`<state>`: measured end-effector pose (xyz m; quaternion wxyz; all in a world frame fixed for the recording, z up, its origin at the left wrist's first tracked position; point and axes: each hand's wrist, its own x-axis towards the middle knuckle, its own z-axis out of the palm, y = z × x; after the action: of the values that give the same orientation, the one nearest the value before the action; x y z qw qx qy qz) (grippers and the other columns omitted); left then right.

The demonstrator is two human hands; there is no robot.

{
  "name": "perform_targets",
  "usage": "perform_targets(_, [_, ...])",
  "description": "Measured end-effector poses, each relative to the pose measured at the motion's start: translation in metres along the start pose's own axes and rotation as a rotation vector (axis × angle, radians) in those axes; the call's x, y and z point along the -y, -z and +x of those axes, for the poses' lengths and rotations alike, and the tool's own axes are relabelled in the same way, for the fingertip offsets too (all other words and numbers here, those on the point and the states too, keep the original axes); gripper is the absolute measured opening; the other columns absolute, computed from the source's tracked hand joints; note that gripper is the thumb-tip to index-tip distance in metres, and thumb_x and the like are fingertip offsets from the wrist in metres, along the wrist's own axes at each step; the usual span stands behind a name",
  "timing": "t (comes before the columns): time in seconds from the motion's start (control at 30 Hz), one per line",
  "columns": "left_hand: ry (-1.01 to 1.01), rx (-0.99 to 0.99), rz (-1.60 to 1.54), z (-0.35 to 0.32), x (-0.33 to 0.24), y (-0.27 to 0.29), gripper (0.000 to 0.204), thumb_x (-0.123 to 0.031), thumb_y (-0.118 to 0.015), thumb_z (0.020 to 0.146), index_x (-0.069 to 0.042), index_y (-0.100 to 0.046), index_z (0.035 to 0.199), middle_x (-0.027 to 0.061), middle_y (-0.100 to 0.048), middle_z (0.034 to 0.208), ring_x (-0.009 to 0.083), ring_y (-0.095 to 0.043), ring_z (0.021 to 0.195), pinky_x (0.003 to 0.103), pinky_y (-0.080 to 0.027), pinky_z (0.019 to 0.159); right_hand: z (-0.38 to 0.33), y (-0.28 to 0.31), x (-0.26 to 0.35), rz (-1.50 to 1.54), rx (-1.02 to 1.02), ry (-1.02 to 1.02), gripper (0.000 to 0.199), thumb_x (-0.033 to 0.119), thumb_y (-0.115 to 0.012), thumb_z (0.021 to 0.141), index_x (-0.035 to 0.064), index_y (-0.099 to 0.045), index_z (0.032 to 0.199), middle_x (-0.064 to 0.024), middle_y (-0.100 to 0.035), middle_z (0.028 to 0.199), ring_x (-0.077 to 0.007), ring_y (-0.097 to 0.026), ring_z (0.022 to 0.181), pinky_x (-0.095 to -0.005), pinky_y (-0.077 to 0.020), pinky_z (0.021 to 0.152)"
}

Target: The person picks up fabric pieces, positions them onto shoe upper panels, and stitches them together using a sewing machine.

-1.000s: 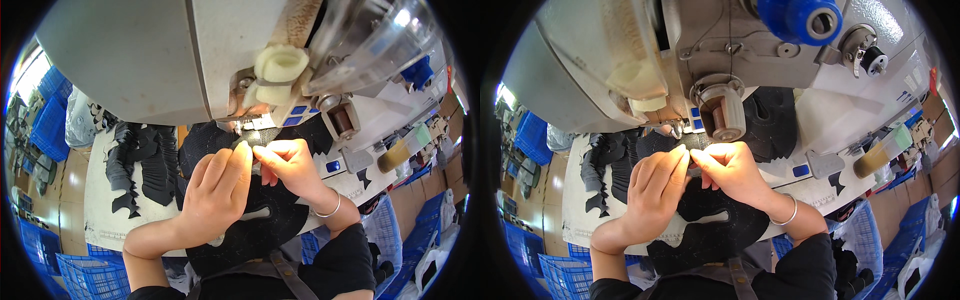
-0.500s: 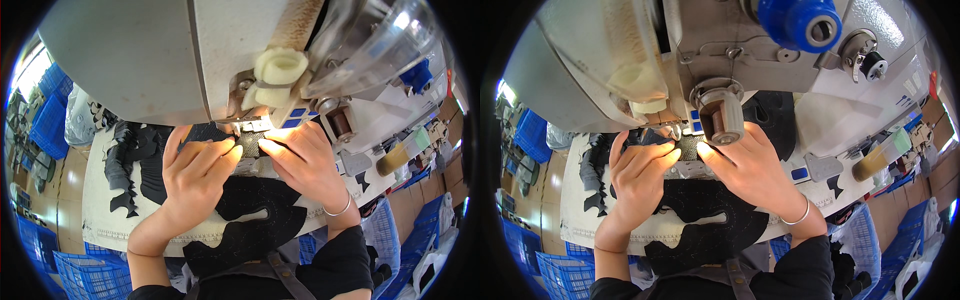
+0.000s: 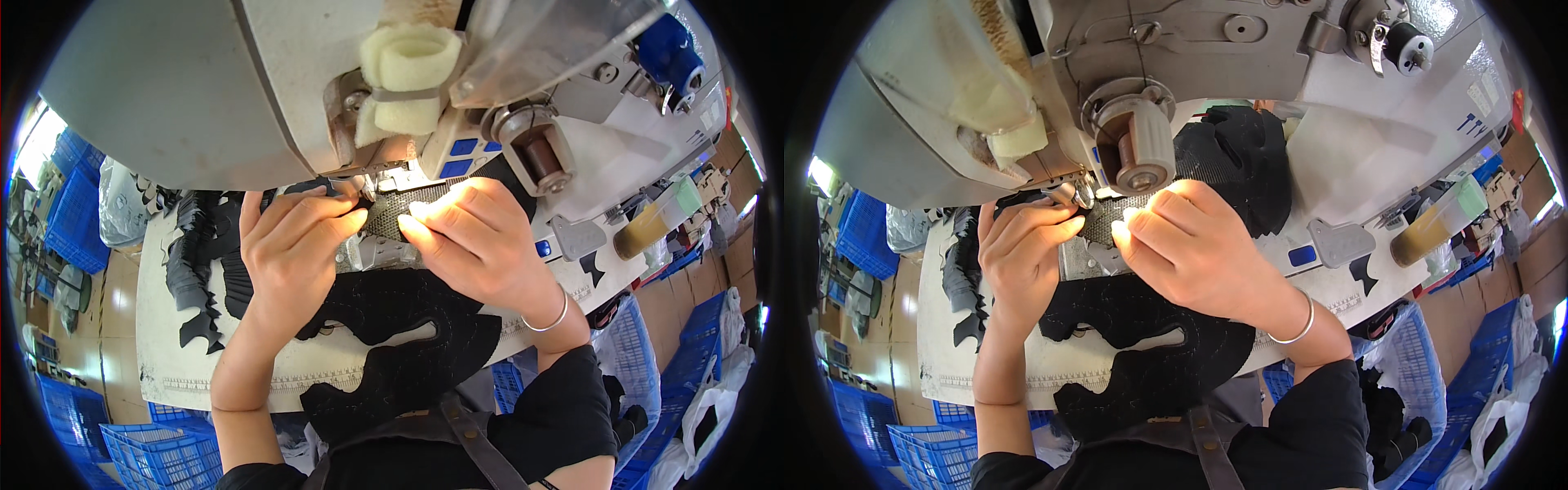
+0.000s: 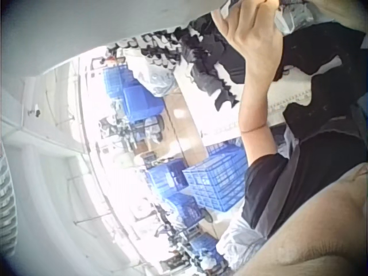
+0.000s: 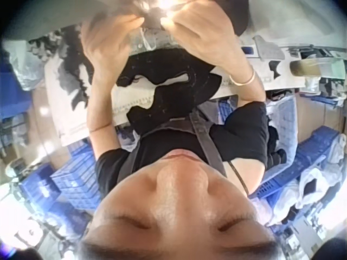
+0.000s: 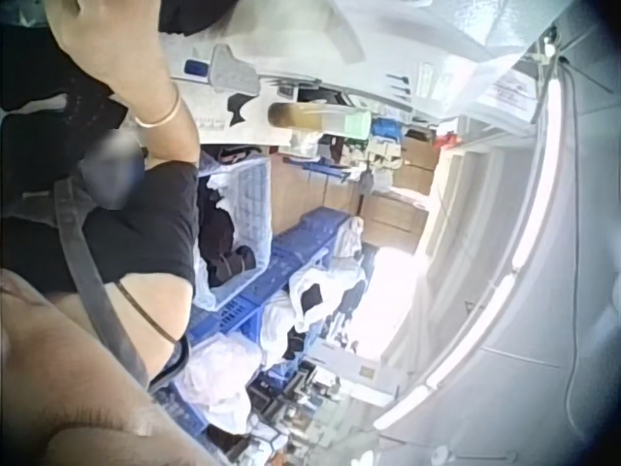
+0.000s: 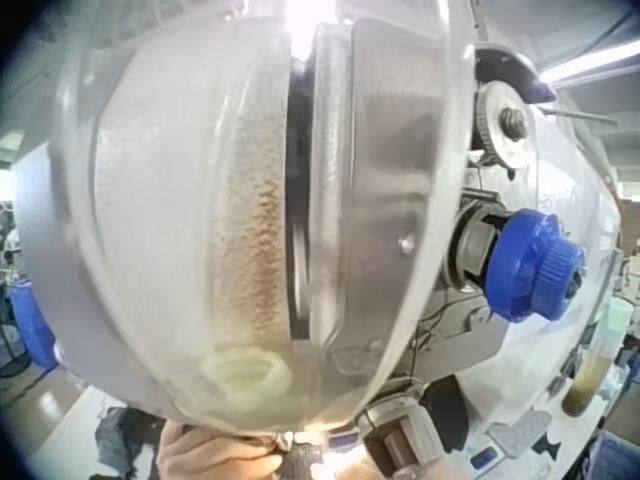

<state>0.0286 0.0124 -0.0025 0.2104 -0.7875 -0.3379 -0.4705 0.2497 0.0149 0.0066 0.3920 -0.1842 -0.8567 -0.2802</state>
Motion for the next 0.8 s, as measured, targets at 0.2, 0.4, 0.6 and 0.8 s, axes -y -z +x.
perform_targets(0.2, [-0.006, -0.021, -0.051, -0.001, 0.008, -0.004, 0.017, 0.001, -0.069, 0.066, -0.013, -0.072, 0.076, -0.0032, -0.070, 0.083, 0.0166, -0.066, 0.079, 0.032, -0.039, 0.082, 0.000, 0.001, 0.012, -0.008, 0.014, -0.056, 0.025, 0.005, -0.073, 0.061, 0.0043, -0.070, 0.086, -0.0010, -0.062, 0.087, -0.0158, -0.058, 0.074, -0.0324, -0.0472, 0.070])
perform_targets(0.4, [0.396, 0.002, -0.384, -0.018, 0.025, -0.027, 0.017, 0.001, -0.074, 0.065, -0.008, -0.072, 0.079, 0.0019, -0.070, 0.082, 0.0194, -0.066, 0.078, 0.032, -0.041, 0.082, 0.003, -0.016, 0.022, -0.116, -0.077, -0.037, 0.022, 0.006, -0.071, 0.066, 0.0036, -0.069, 0.087, -0.0013, -0.057, 0.085, -0.0152, -0.056, 0.075, -0.0322, -0.0455, 0.070])
perform_targets(0.6, [-0.142, 0.130, 0.208, 0.003, -0.007, 0.021, 0.026, -0.006, -0.069, 0.071, -0.010, -0.072, 0.096, 0.0008, -0.067, 0.087, 0.0126, -0.057, 0.073, 0.046, -0.041, 0.098, 0.002, 0.002, 0.012, -0.011, -0.157, -0.121, 0.027, 0.006, -0.072, 0.060, 0.0045, -0.068, 0.087, -0.0019, -0.060, 0.083, -0.0180, -0.058, 0.072, -0.0352, -0.0439, 0.074])
perform_targets(0.8, [-0.230, 0.093, 0.512, -0.009, -0.038, 0.008, 0.023, -0.010, -0.068, 0.072, -0.006, -0.071, 0.094, 0.0022, -0.063, 0.088, 0.0134, -0.052, 0.070, 0.050, -0.039, 0.100, 0.003, 0.005, 0.005, 0.058, -0.151, -0.133, 0.024, 0.001, -0.071, 0.065, 0.0042, -0.069, 0.088, -0.0049, -0.065, 0.082, -0.0235, -0.058, 0.072, -0.0396, -0.0459, 0.073])
